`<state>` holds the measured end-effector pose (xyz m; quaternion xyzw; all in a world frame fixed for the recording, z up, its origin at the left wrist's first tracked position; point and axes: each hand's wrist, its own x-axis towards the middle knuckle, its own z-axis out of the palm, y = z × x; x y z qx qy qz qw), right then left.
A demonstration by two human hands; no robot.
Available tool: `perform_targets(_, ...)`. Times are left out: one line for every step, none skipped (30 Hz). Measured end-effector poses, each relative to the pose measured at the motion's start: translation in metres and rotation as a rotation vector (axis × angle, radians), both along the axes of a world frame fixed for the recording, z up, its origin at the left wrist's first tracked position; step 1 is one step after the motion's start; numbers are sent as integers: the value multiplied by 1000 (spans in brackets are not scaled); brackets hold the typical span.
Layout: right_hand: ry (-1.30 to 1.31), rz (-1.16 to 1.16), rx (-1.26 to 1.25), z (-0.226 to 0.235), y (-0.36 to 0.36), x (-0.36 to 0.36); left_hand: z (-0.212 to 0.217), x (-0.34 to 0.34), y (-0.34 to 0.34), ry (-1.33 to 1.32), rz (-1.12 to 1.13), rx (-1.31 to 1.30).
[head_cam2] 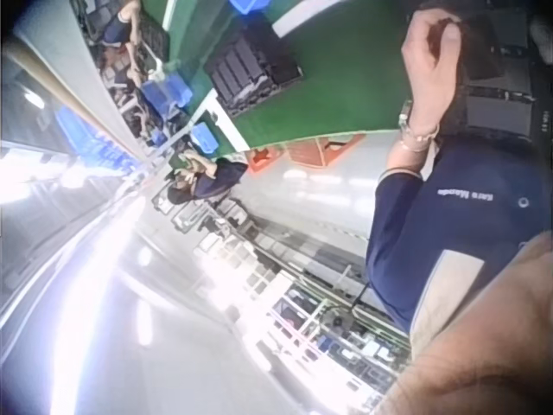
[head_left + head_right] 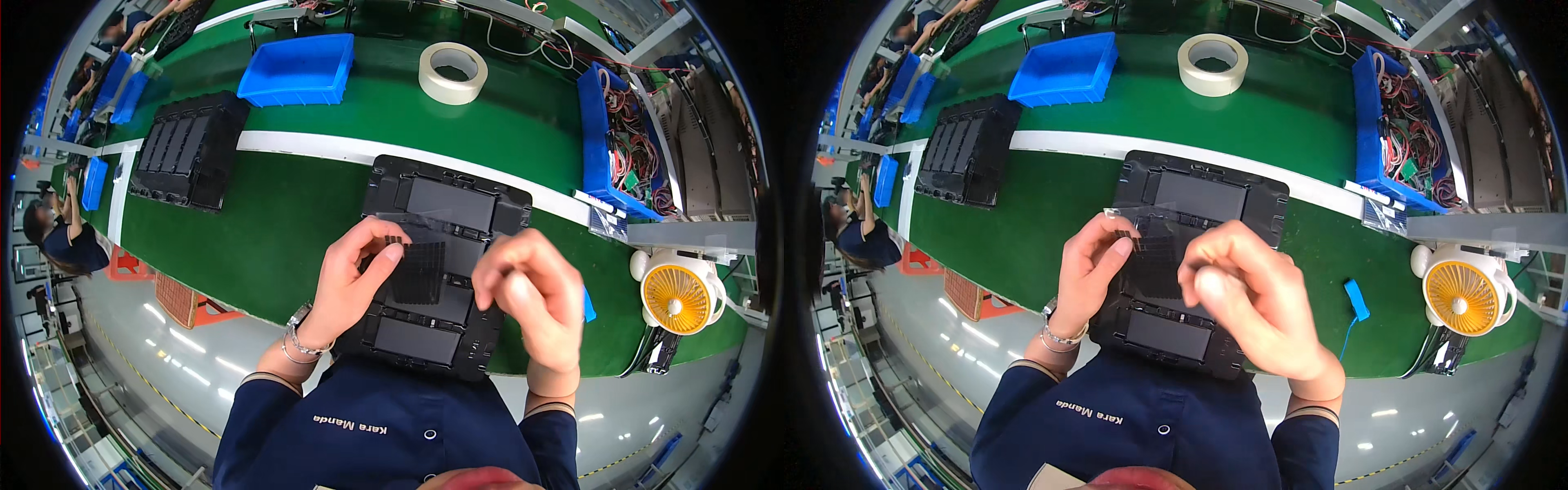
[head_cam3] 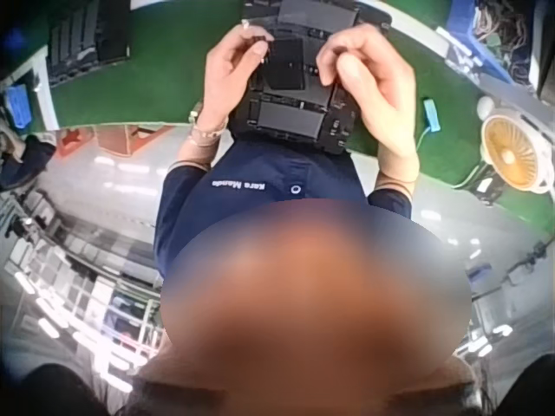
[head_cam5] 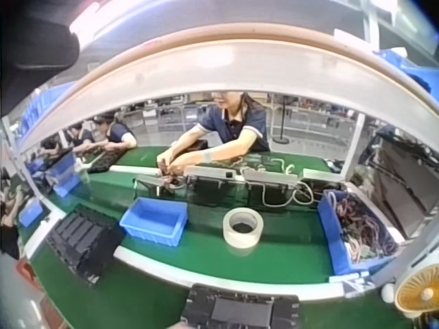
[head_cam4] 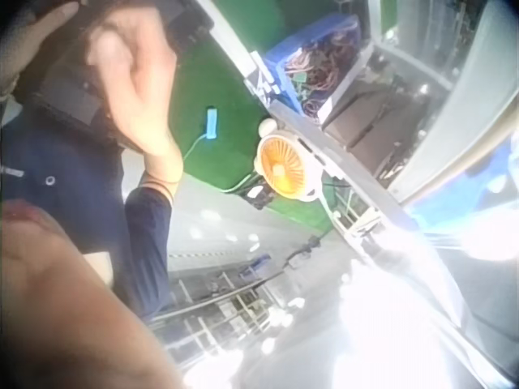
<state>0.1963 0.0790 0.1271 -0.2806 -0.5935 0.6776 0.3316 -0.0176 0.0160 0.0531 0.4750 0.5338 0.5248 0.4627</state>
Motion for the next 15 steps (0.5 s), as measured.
perform_targets(-140, -30, 122, -4, 1, -6, -1, -2, 0, 17, -21, -7)
perform_targets(-218, -89, 250, -15, 0, -11, -2, -3, 1, 35, -47, -17)
perform_targets(-274, -104, 359, -22, -1, -15, -1, -2, 3, 50, -55, -12)
perform_targets(-330, -119, 468, -26, -1, -18, 2, 0, 4, 65, -63, -7)
perform_targets(-390, -126, 564, -28, -1, -20, 5, 2, 5, 79, -72, -2)
perform_targets(-414, -138, 610, -31, 0, -23, 6, 2, 5, 85, -62, 8)
perform_targets(-437, -150, 656, -35, 0, -26, 7, 3, 6, 90, -52, 16)
perform_targets(-461, -164, 703, -36, 0, -28, 7, 4, 7, 95, -43, 27)
perform_targets(-492, -176, 731, -35, 0, -30, 8, 3, 7, 95, -66, 24)
perform_targets(-513, -182, 753, -35, 1, -30, 9, 2, 8, 94, -88, 20)
perform_targets(-526, -187, 775, -37, 0, -30, 10, 1, 7, 100, -106, 16)
perform_targets(-539, -191, 796, -38, 0, -31, 11, 2, 7, 76, -99, 27)
perform_targets(-545, -194, 796, -39, -1, -31, 11, 3, 7, 53, -92, 38)
perform_targets(-557, -197, 792, -39, -1, -31, 11, 4, 8, 26, -88, 47)
perform_targets(-568, -201, 789, -40, -2, -31, 12, 3, 8, 39, -98, 52)
